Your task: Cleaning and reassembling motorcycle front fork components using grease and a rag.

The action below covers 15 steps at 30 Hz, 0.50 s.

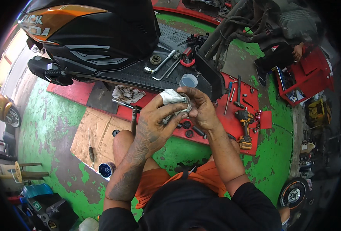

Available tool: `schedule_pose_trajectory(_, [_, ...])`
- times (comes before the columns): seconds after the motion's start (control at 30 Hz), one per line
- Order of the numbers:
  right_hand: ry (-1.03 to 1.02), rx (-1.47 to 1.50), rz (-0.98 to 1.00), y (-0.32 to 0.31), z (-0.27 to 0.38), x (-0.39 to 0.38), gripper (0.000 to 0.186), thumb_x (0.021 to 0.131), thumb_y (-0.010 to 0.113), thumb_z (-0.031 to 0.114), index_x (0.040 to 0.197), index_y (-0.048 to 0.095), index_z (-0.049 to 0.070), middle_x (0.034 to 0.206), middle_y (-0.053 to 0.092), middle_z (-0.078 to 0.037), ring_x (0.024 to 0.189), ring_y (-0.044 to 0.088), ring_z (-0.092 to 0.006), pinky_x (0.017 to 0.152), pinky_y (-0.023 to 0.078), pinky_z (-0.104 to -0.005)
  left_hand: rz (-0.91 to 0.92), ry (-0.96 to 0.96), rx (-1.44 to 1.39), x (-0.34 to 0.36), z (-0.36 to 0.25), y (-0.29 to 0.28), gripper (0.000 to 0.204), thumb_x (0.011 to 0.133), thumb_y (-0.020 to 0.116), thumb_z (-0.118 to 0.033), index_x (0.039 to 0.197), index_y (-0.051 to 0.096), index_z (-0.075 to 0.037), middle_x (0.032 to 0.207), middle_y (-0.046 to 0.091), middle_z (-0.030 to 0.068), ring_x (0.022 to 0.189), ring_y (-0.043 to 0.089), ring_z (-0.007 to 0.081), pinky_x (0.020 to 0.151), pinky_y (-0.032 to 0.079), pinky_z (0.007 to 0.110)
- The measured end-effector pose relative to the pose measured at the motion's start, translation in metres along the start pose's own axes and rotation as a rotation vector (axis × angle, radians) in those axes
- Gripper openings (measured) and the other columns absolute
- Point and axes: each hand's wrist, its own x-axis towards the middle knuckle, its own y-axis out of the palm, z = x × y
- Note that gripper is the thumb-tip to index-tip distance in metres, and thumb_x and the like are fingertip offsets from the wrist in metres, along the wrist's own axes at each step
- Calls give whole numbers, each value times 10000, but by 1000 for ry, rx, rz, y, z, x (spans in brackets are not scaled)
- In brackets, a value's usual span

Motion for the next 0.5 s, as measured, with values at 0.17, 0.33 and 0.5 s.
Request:
schedule_pose_trajectory(0.17, [-15,-175,-75,-1,6,-5,665,785,851,155,1375,565,45,1365,596,-116,1221,603,-215,994,551,-356,21,77,164,6,-5,3,234,839,725,-4,1069,686,-18,1052,621,126,1003,679,258,828,565,360])
schedule_pose_trajectory(0.33, [-35,16,-116,-6,-3,-8,684,813,832,253,1404,537,78,1371,590,-147,1193,631,-240,1000,552,-351,160,104,63,6,5,-11,236,796,754,-33,1001,638,-12,984,581,112,930,657,236,787,539,353])
schedule_pose_trajectory(0.5, [0,34,-166,-15,2,-12,812,736,844,409,1417,524,107,1387,583,-178,1222,623,-301,1007,552,-431,-47,84,25,6,15,-19,271,757,820,-61,872,577,-20,942,556,93,861,609,180,778,512,322])
